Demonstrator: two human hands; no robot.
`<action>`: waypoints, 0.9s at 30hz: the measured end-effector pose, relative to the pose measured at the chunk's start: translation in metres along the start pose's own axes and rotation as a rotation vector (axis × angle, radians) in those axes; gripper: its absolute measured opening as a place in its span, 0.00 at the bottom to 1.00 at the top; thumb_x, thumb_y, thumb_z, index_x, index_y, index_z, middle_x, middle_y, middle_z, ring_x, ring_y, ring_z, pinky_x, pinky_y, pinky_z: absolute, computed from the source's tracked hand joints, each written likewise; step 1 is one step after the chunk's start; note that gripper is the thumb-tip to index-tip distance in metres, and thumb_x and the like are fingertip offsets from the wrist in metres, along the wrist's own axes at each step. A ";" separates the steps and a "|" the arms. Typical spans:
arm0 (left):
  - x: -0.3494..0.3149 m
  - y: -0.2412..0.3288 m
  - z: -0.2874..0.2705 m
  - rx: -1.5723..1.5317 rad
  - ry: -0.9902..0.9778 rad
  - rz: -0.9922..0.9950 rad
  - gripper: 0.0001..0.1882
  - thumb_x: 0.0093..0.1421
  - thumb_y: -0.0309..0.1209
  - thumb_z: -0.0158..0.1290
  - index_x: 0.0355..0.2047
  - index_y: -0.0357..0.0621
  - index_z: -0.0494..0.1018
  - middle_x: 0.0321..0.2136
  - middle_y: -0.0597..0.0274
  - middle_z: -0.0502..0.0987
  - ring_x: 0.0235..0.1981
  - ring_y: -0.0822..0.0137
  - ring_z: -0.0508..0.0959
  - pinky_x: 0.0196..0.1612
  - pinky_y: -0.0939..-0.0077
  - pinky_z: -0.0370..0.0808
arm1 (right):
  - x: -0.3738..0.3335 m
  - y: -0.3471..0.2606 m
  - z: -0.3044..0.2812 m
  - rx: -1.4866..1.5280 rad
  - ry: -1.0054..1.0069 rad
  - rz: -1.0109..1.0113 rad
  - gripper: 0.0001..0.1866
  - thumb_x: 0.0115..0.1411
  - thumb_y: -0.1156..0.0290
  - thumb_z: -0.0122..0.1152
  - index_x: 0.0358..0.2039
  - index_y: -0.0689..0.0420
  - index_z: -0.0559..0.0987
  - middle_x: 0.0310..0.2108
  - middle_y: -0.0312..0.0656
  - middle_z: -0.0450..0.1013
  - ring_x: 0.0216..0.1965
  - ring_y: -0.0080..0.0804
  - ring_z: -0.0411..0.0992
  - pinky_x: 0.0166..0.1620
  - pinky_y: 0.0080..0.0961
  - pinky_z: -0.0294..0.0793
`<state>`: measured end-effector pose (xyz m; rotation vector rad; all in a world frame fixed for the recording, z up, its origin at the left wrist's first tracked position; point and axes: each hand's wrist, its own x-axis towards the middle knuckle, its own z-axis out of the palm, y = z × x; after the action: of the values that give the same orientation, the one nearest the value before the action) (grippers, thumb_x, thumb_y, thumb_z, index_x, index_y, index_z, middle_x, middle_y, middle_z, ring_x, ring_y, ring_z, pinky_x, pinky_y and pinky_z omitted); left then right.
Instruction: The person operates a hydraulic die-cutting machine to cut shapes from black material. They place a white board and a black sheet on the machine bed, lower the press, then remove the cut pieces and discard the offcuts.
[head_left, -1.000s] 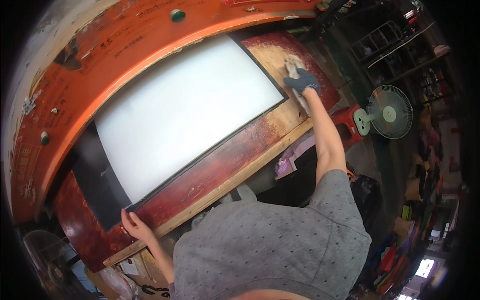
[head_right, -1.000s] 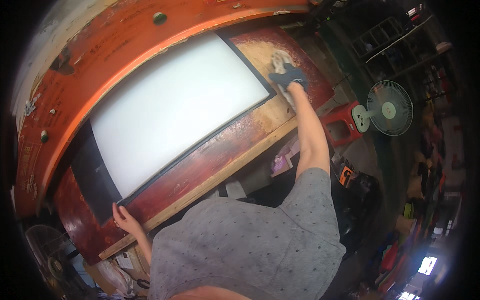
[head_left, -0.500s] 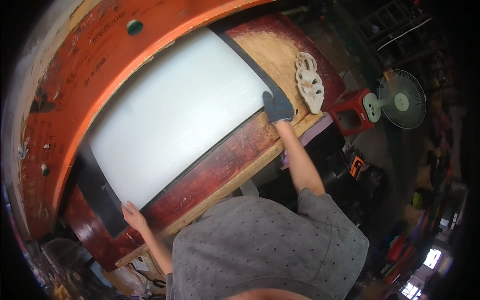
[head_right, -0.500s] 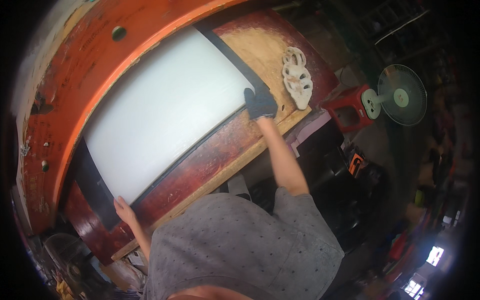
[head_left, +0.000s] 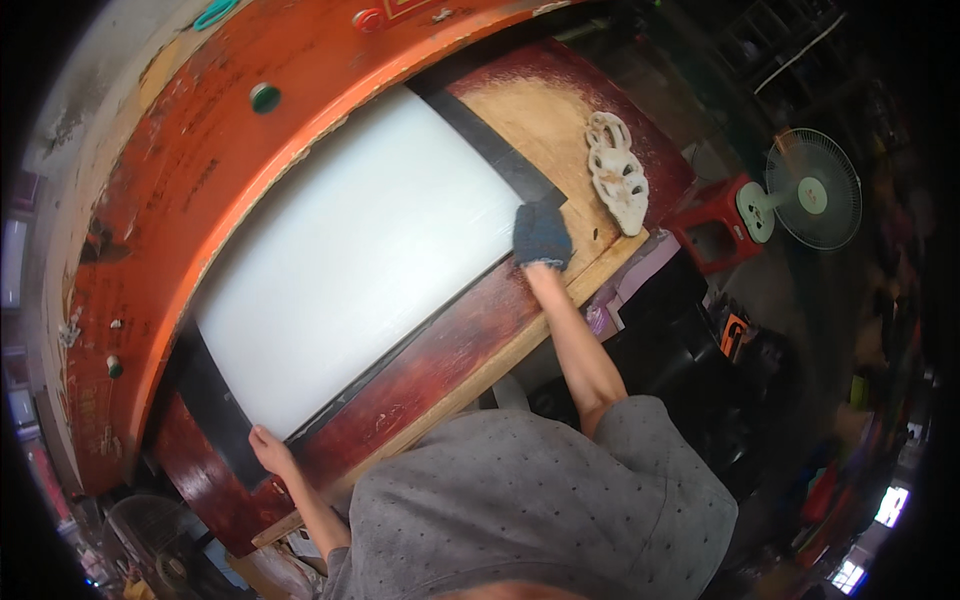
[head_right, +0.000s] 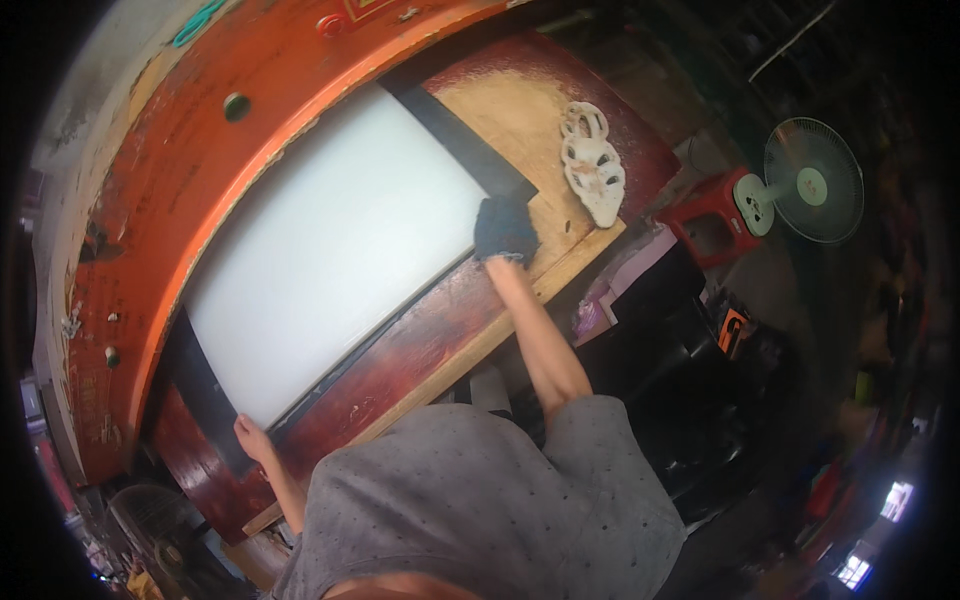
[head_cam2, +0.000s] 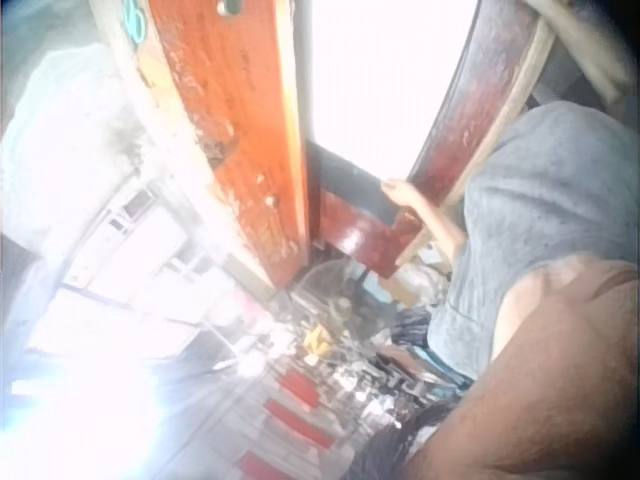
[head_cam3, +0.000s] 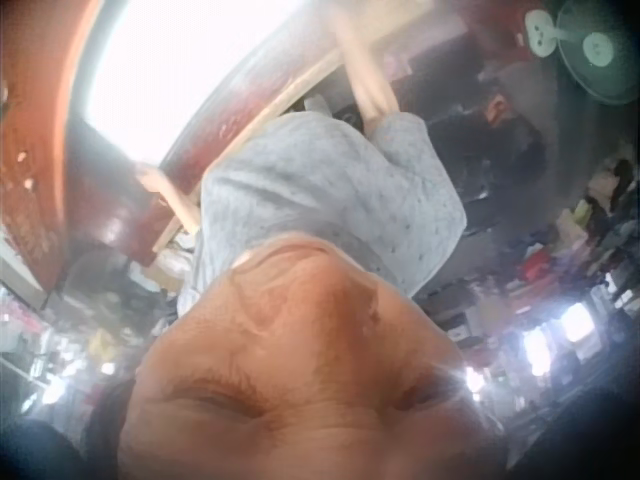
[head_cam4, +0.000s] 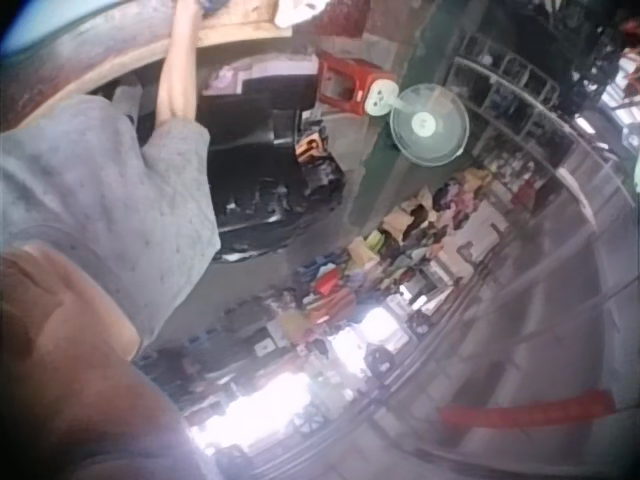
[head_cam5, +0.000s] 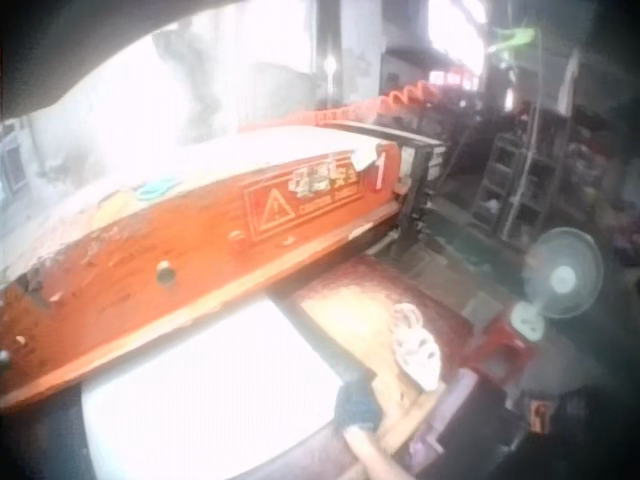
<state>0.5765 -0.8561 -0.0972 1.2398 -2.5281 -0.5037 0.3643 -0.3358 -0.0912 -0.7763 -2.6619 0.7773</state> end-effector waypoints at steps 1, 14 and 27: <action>0.004 0.000 0.000 0.000 0.017 -0.010 0.25 0.63 0.50 0.40 0.45 0.42 0.71 0.41 0.50 0.76 0.43 0.51 0.75 0.45 0.63 0.68 | -0.002 0.001 0.001 0.023 -0.008 0.021 0.17 0.59 0.56 0.48 0.37 0.55 0.76 0.36 0.52 0.72 0.37 0.53 0.71 0.41 0.43 0.70; 0.019 -0.003 0.025 -0.010 0.130 -0.044 0.27 0.65 0.49 0.36 0.50 0.40 0.68 0.45 0.46 0.74 0.46 0.48 0.73 0.48 0.61 0.68 | 0.014 0.053 0.000 1.131 -0.343 0.301 0.13 0.62 0.64 0.49 0.41 0.58 0.75 0.34 0.43 0.74 0.28 0.29 0.72 0.31 0.24 0.73; 0.024 0.018 0.004 0.059 -0.052 -0.174 0.29 0.59 0.56 0.39 0.44 0.44 0.70 0.40 0.45 0.76 0.44 0.44 0.74 0.46 0.57 0.69 | 0.022 0.017 -0.002 0.027 -0.089 -0.158 0.24 0.55 0.51 0.53 0.42 0.57 0.78 0.41 0.48 0.75 0.42 0.47 0.73 0.47 0.38 0.69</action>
<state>0.5482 -0.8642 -0.0910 1.4961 -2.5068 -0.5088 0.3543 -0.3108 -0.0969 -0.5281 -2.7441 0.8217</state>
